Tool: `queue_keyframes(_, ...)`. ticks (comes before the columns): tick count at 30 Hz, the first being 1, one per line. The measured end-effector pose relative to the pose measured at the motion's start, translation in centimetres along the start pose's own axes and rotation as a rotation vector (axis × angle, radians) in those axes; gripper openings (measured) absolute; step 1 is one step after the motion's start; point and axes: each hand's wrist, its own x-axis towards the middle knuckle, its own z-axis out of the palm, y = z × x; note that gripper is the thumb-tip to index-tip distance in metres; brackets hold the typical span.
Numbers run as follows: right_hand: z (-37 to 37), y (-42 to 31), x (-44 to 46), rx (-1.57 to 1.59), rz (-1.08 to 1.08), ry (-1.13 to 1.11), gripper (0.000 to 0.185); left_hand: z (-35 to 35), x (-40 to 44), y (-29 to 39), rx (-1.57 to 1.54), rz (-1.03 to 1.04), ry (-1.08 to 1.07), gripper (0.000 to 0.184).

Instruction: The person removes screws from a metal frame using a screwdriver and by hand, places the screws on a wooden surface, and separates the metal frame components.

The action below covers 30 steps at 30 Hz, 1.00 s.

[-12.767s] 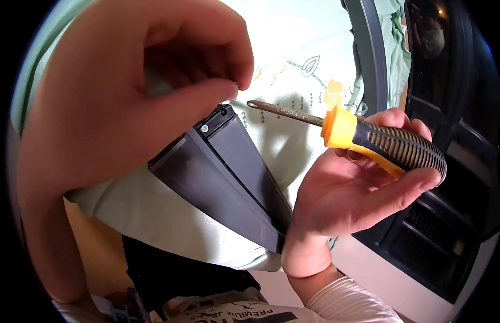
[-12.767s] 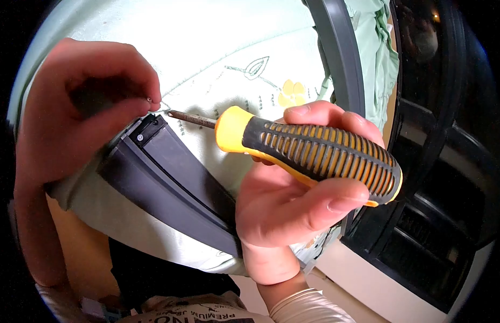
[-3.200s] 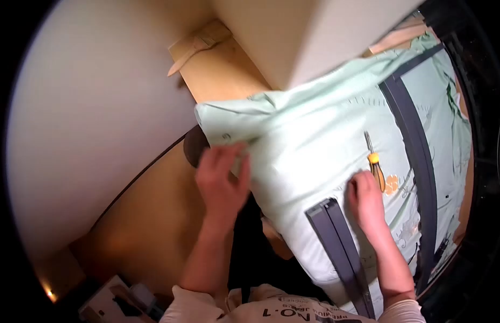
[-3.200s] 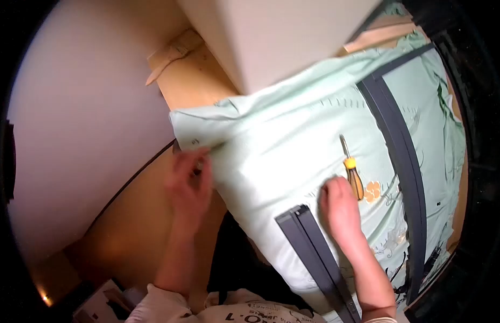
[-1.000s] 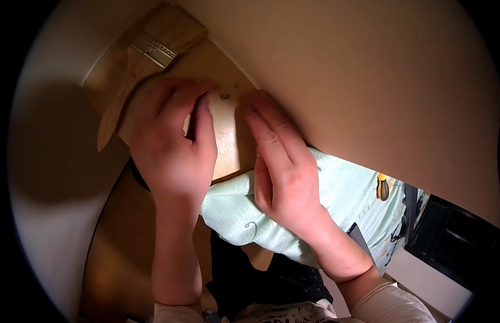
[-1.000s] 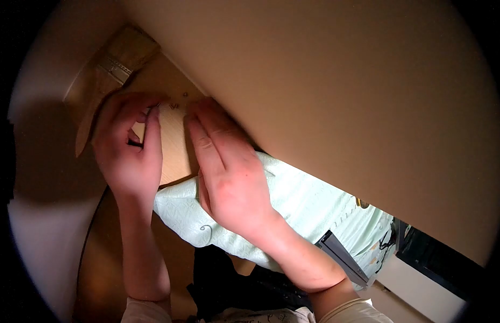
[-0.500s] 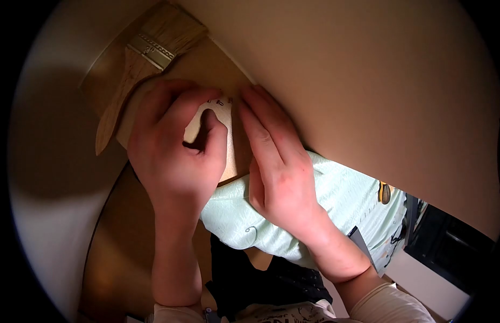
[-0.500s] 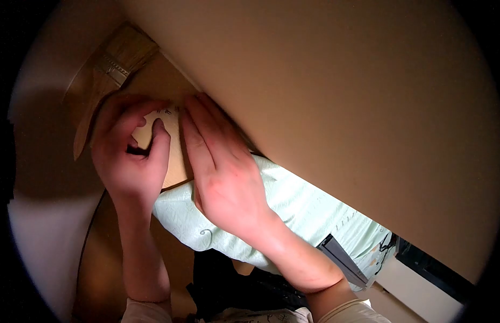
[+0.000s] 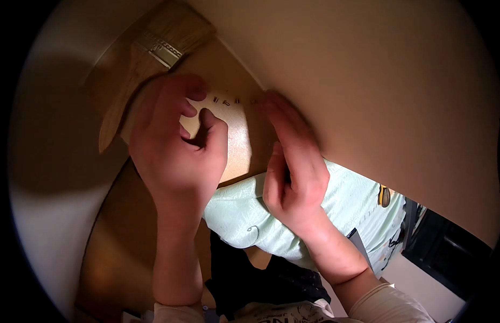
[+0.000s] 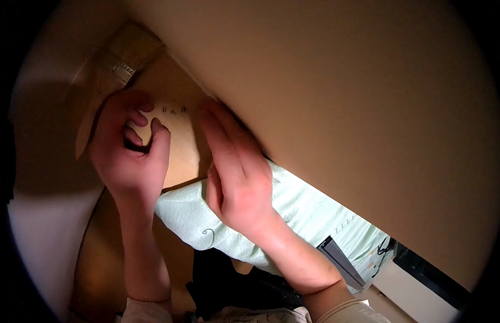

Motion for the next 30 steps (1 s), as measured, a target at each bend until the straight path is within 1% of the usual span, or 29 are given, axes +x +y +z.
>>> queue_keyframes(1,-0.04,0.27,-0.15,0.001,-0.004,-0.002,0.054,-0.06,-0.07,0.0,0.008,0.002,-0.013,0.026)
queue_keyframes(3,-0.04,0.94,-0.65,-0.066,-0.094,-0.009,0.051,-0.11,-0.22,0.07,0.015,0.001,-0.027,0.025)
queue_keyframes(9,0.21,0.56,-0.43,-0.095,-0.15,-0.018,0.045,0.08,-0.18,-0.06,0.047,0.049,-0.019,0.025)
queue_keyframes(12,0.3,0.55,-0.44,-0.121,-0.157,-0.011,0.045,0.0,-0.23,-0.04,0.039,0.024,-0.043,0.022)
queue_keyframes(15,0.34,0.48,-0.57,-0.126,-0.13,-0.004,0.043,-0.06,-0.31,-0.03,0.037,0.066,-0.041,0.021)
queue_keyframes(17,0.34,0.33,-0.5,-0.124,-0.116,-0.001,0.043,-0.2,-0.31,0.23,-0.038,0.004,-0.009,0.021)
queue_keyframes(20,0.4,0.36,-0.4,-0.136,-0.111,-0.005,0.042,-0.28,-0.28,0.17,-0.052,-0.057,0.032,0.023)
queue_keyframes(26,0.45,0.39,-0.34,-0.158,-0.111,-0.03,0.043,-0.43,-0.24,0.01,0.015,0.017,0.024,0.023)
queue_keyframes(30,0.55,0.47,-0.34,-0.154,-0.119,-0.029,0.043,-0.3,-0.2,0.11,0.024,0.02,0.037,0.022)
